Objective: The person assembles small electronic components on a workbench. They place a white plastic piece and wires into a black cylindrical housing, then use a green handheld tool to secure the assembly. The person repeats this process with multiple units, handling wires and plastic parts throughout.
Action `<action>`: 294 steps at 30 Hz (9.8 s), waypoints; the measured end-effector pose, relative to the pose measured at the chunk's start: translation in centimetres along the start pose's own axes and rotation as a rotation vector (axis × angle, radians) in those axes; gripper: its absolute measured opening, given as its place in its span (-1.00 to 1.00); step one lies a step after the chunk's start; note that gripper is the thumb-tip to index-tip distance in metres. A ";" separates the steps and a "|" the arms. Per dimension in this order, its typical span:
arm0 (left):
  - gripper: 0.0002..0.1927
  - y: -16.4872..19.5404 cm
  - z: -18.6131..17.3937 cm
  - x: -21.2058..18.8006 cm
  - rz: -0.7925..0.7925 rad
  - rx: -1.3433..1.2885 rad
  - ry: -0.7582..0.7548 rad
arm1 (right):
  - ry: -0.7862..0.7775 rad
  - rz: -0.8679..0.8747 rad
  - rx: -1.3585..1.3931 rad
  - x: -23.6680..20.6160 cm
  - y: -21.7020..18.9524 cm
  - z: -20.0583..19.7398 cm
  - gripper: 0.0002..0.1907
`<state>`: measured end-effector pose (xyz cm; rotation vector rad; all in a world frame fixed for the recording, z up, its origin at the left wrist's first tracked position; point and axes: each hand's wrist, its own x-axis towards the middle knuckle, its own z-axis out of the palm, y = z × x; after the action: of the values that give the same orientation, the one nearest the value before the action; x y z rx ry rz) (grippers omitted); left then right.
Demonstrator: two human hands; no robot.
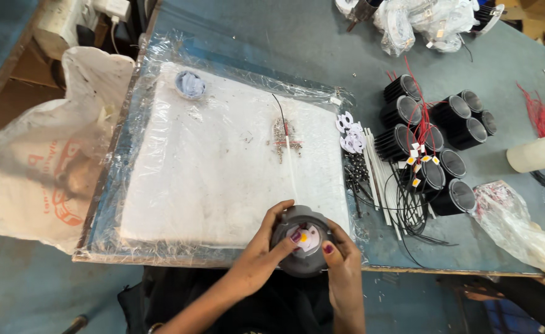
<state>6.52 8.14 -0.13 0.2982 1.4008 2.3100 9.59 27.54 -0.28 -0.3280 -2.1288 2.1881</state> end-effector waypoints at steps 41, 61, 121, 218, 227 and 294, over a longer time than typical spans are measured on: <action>-0.48 1.6 1.8 -6.1 -0.005 -0.071 0.394 | -0.379 -0.065 -0.085 -2.6 -2.6 1.6 -0.13; -0.42 1.6 -0.3 -5.8 -0.029 0.020 0.369 | -0.507 -0.008 -0.229 -1.9 -6.0 4.6 -0.04; -0.54 4.6 -3.2 -5.0 -0.036 -0.261 0.314 | -0.197 -0.098 0.729 10.3 -0.8 -0.6 -0.48; -0.43 2.9 -5.9 4.9 0.101 0.689 0.001 | -0.022 -0.419 -1.068 26.3 -1.8 -12.0 -0.86; -0.44 3.1 -6.6 4.8 0.122 0.683 -0.033 | -0.171 -0.126 -0.477 14.1 -4.8 -0.7 -0.83; -0.87 3.2 -8.6 7.8 0.173 0.362 0.131 | -0.567 -0.797 -0.059 35.0 -30.9 8.8 -0.36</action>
<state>-4.57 3.63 -1.56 0.3942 1.9307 2.2307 -29.34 27.02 27.03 1.0680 -2.0021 1.8321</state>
